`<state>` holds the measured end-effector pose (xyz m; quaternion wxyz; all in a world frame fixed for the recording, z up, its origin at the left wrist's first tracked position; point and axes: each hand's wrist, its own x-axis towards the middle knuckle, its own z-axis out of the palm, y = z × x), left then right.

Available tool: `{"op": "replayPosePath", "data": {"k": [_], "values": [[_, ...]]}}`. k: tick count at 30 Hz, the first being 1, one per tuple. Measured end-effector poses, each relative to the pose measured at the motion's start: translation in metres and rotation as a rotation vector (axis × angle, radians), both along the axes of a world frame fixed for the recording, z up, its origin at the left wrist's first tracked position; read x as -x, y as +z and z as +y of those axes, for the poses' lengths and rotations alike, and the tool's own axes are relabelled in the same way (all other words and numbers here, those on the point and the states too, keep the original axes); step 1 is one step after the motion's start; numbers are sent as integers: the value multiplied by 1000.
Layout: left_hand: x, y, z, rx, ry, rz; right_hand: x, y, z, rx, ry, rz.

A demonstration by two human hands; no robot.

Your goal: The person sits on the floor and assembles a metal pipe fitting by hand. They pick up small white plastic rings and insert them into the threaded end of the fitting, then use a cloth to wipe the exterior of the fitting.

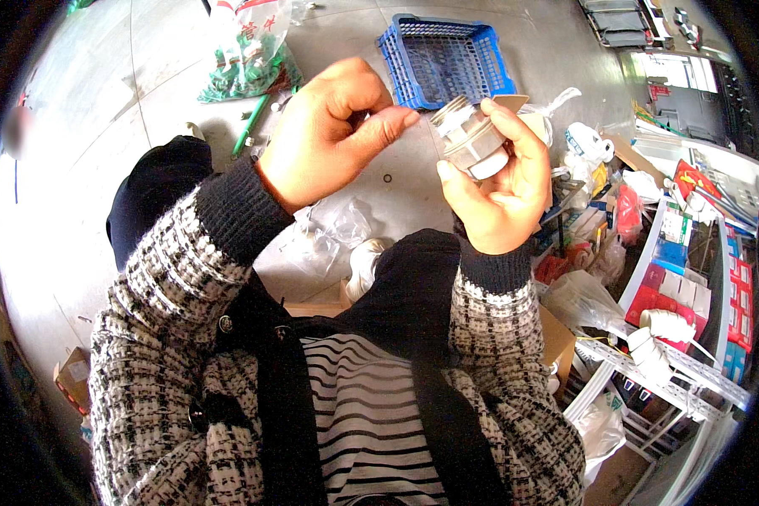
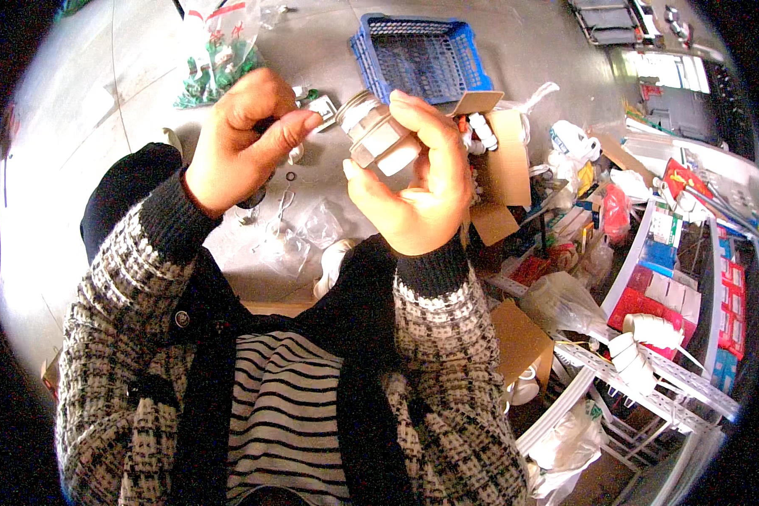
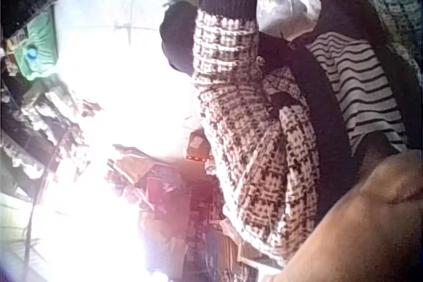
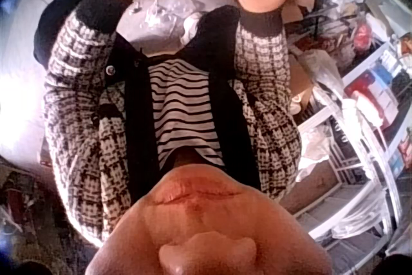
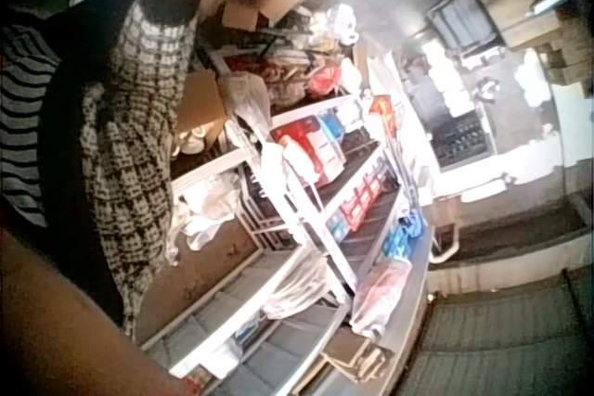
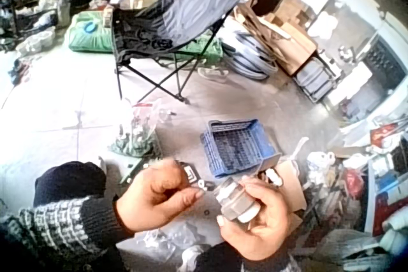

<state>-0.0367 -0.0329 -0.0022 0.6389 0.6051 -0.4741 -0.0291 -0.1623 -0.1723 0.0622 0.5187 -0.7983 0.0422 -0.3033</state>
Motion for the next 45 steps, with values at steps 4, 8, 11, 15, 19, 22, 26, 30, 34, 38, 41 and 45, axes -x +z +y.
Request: {"op": "replayPosePath", "data": {"k": [4, 8, 11, 15, 19, 22, 26, 30, 34, 38, 41, 45], "values": [[12, 28, 1, -37, -85, 538, 0, -2, -2, 211, -42, -9], [12, 28, 6, -148, -293, 713, 0, -2, -1, 262, -21, 1], [15, 21, 1, -39, -355, 627, 0, -1, -2, 319, 22, 16], [13, 21, 1, 36, -206, 323, -4, -2, 3, 7, 123, 58], [13, 16, 0, 102, -145, 248, -3, 5, 4, -552, 214, 293], [12, 15, -1, 86, -103, 219, -3, 6, 5, -566, 181, 334], [17, 24, 0, -81, 0, 472, -4, 2, 5, -320, 79, 201], [12, 20, -1, 12, 89, 287, -4, -2, 6, -103, -26, 173], [9, 32, 3, -5, 111, 81, -3, -3, 2, 194, -108, 155], [5, 32, 3, -9, 170, -98, -6, -3, 5, 378, -135, 67], [6, 32, 3, -26, 171, -117, -8, -4, 3, 587, -157, 11], [12, 32, 1, -102, 160, 18, -8, -3, 4, 783, -179, -17]]}}
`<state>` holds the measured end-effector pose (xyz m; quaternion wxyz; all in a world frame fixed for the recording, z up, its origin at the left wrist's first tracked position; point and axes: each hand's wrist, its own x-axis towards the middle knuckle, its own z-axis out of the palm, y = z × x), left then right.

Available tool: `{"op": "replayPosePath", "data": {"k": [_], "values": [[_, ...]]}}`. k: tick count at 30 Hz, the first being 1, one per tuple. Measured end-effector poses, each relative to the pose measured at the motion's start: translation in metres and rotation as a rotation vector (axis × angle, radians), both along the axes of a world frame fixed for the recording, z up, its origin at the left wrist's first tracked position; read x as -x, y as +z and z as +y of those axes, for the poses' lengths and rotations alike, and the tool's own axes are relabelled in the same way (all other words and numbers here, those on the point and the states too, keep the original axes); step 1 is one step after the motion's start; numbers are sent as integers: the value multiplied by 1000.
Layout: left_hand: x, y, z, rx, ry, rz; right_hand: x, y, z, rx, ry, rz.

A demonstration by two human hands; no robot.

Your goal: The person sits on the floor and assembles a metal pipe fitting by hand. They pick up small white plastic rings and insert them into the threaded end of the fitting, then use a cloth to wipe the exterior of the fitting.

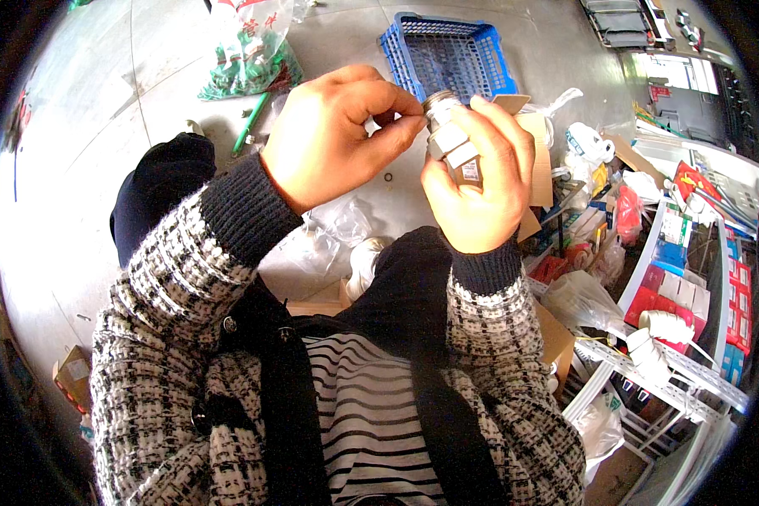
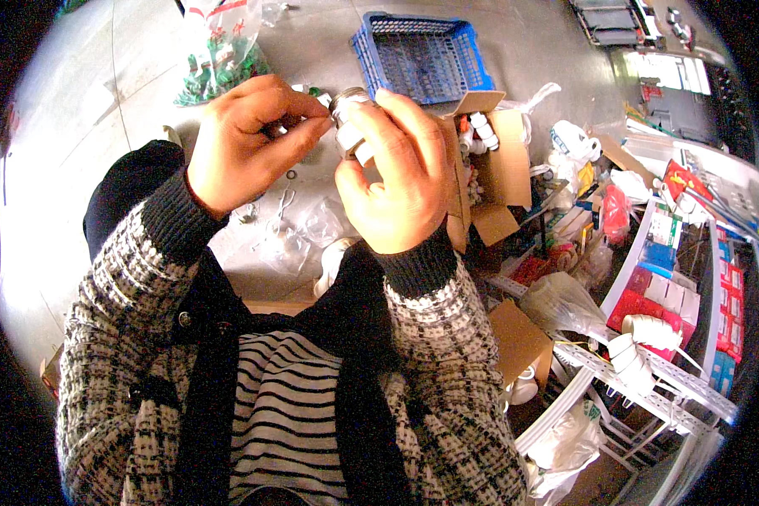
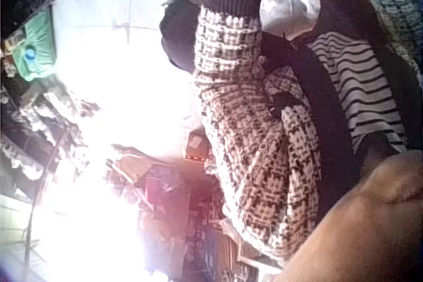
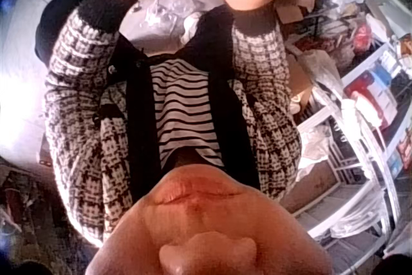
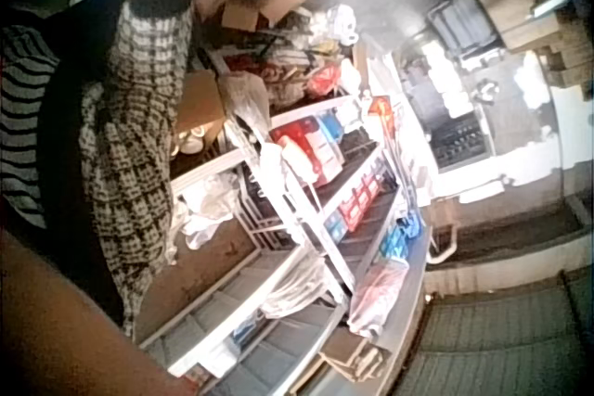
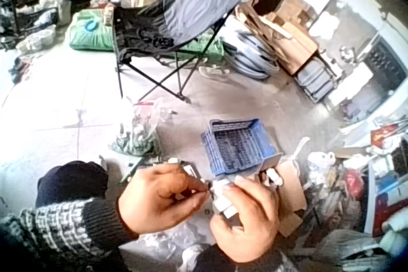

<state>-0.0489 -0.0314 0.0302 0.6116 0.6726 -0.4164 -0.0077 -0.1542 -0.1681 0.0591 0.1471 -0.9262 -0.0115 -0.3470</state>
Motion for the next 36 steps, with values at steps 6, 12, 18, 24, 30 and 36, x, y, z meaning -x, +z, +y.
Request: {"op": "replayPosePath", "data": {"k": [6, 12, 18, 24, 30, 36], "values": [[4, -4, -5, 1, 38, 65, 0, 3, 1, 198, 11, -19], [2, 3, -5, -44, 45, 105, -1, 2, 6, 209, 22, -31], [1, -2, -7, 106, -40, 262, -1, 0, 4, 42, 29, -19], [-2, 0, 0, 82, -334, 754, 0, 3, 4, -306, 57, 64], [-12, 0, 5, 157, -417, 924, 5, 8, -7, -615, 59, 129], [-19, -21, 0, 19, -198, 737, 7, 8, -11, -667, 110, 120]]}}
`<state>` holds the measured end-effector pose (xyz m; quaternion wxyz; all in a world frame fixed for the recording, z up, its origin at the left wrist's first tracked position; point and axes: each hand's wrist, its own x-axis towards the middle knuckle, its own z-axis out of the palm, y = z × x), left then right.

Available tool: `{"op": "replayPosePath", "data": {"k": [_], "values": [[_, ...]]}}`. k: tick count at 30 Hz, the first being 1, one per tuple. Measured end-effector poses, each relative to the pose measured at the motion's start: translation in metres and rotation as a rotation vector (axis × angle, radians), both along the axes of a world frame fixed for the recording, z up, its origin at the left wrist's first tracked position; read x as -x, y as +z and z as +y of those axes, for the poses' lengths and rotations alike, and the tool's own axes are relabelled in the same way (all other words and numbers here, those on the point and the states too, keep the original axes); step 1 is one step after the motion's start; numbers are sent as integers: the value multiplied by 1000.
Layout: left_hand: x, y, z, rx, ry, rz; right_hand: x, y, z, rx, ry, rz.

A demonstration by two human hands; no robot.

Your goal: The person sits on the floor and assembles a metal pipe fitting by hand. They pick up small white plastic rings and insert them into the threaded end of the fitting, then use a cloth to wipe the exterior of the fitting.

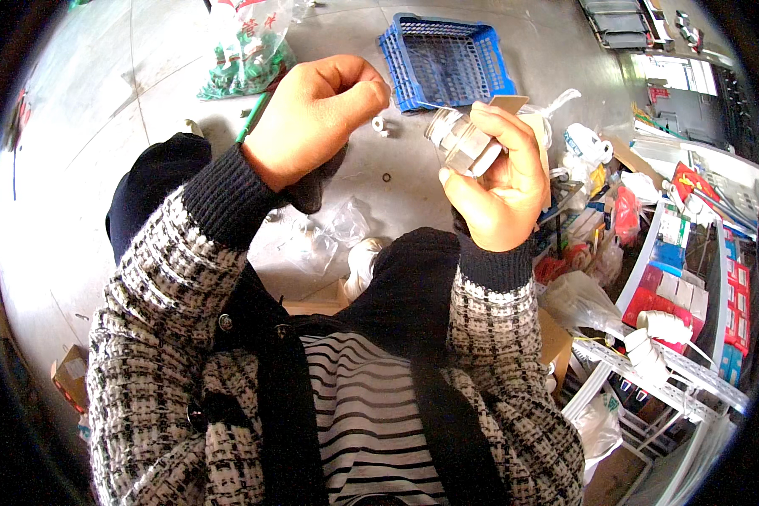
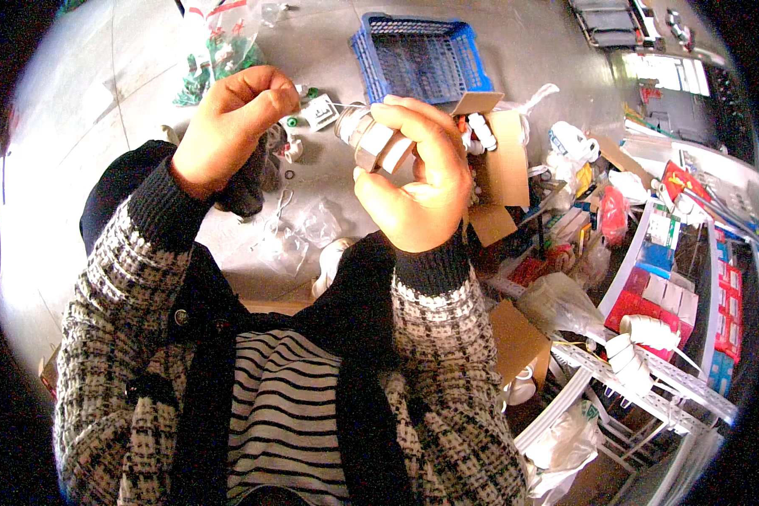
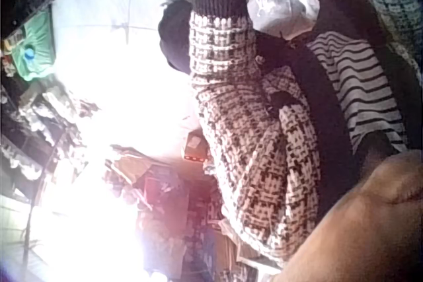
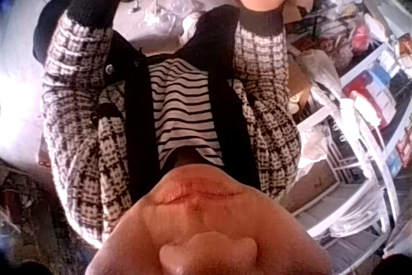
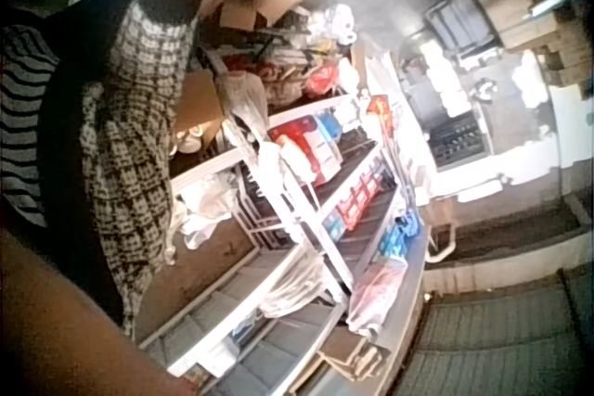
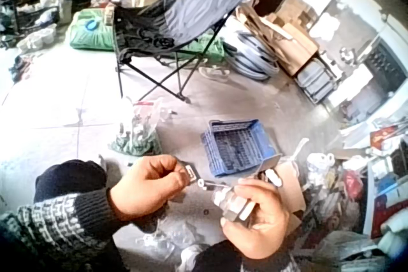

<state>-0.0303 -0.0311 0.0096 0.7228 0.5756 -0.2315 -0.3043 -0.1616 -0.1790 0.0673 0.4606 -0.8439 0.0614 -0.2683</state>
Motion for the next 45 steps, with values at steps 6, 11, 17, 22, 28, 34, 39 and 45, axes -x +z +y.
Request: {"op": "replayPosePath", "data": {"k": [6, 11, 17, 22, 28, 34, 39, 45], "values": [[1, 2, 2, 60, 47, -43, -2, 2, 6, 82, -38, -33], [1, 16, 5, 103, -161, -50, -1, 4, 10, 184, -48, -59], [10, 22, -2, -15, -51, -391, -2, 7, 2, 404, 141, -82], [11, 20, 0, 21, 0, -125, -8, 16, 11, 581, 141, -208], [13, 4, 4, -2, -21, -127, 1, 10, 15, 527, 257, -247], [19, -1, 5, -10, 16, -243, 9, 14, 12, 341, 316, -272], [24, 2, 12, -123, 2, -496, 8, 12, 11, 41, 233, -181], [28, 11, 19, -115, -66, -496, 14, -2, 12, -607, 35, -190]]}}
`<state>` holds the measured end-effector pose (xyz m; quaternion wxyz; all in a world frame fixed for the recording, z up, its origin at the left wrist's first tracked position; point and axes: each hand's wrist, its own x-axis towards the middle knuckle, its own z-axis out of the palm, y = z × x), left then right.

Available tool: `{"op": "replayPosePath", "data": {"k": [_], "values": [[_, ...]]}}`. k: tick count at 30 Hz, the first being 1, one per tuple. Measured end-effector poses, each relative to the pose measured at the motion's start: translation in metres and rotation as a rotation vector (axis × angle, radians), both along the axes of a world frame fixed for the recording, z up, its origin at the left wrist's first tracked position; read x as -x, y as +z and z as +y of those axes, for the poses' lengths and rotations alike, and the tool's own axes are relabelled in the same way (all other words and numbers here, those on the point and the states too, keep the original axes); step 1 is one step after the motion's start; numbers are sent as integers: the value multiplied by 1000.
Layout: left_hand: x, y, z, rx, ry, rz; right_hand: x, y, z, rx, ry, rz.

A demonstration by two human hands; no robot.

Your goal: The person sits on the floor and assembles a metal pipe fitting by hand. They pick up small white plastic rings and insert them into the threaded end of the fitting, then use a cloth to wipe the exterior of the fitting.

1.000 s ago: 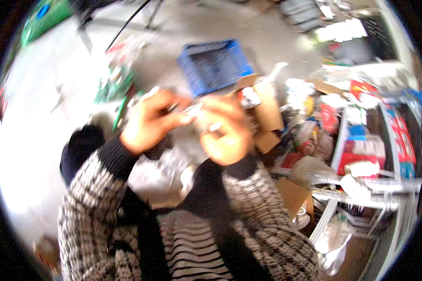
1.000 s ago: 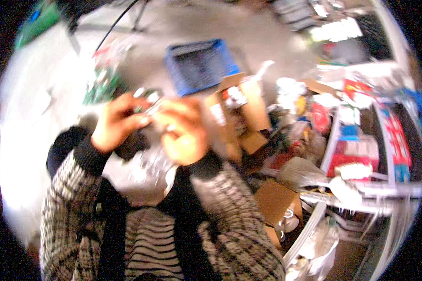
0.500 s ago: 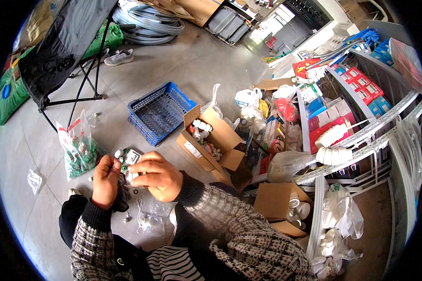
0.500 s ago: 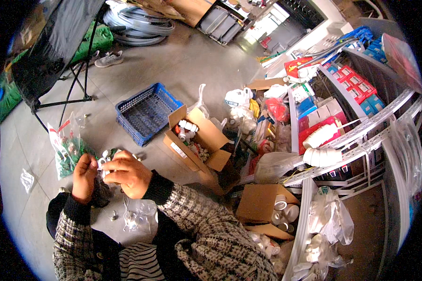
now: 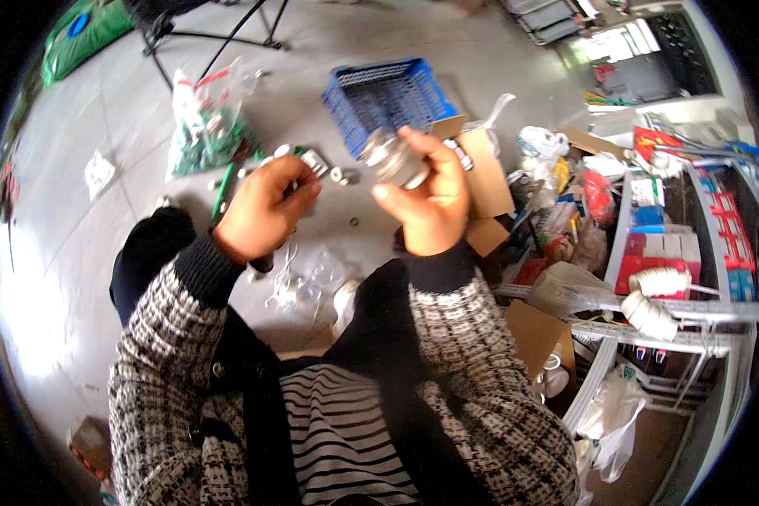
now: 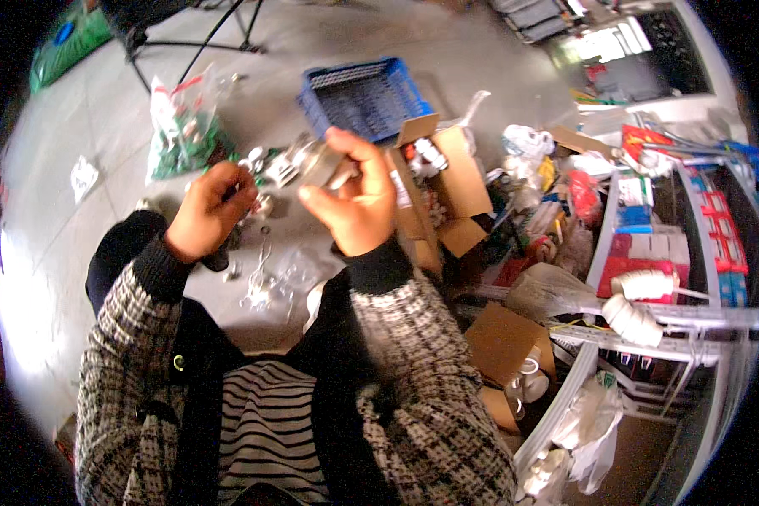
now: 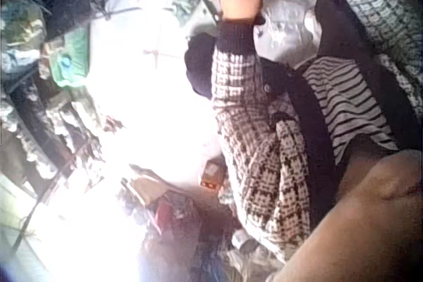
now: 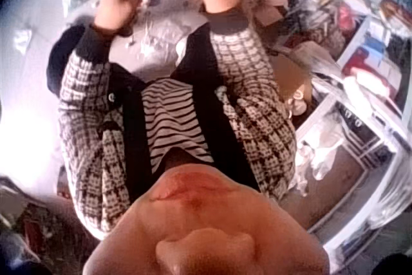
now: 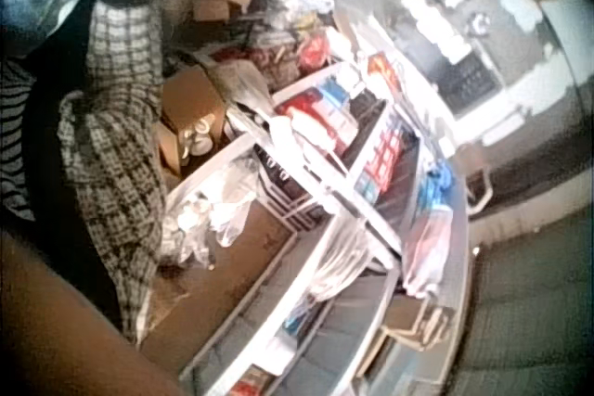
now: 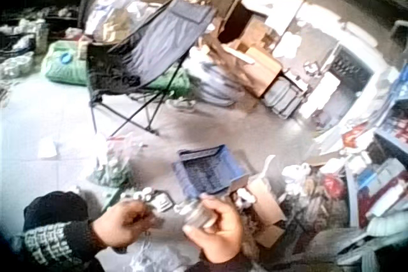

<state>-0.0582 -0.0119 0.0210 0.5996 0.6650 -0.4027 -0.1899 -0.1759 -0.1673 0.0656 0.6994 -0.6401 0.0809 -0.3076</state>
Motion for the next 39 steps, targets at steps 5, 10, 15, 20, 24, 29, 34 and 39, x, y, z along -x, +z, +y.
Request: {"op": "replayPosePath", "data": {"k": [5, 10, 15, 20, 24, 29, 34, 39], "values": [[-9, 1, 4, 128, 68, 298, -1, 4, 0, -34, 35, 30], [-24, 0, 0, 46, 245, -33, 1, 3, -3, 15, 49, 59], [-9, 1, -12, 145, 93, 122, -3, -1, -2, -181, 58, 59], [-4, -2, -14, 122, -41, 389, -7, -1, 1, -305, 124, 117], [8, 8, -19, 86, -12, 500, -11, -2, 4, -320, 147, 123], [8, 6, -20, 224, 61, 142, -13, -7, 2, -280, 122, 105], [-5, 7, -20, 498, 158, -3, -10, -7, -2, -250, 125, 158], [-17, 13, -12, 300, 161, 390, -9, -7, -6, -173, 119, 141]]}}
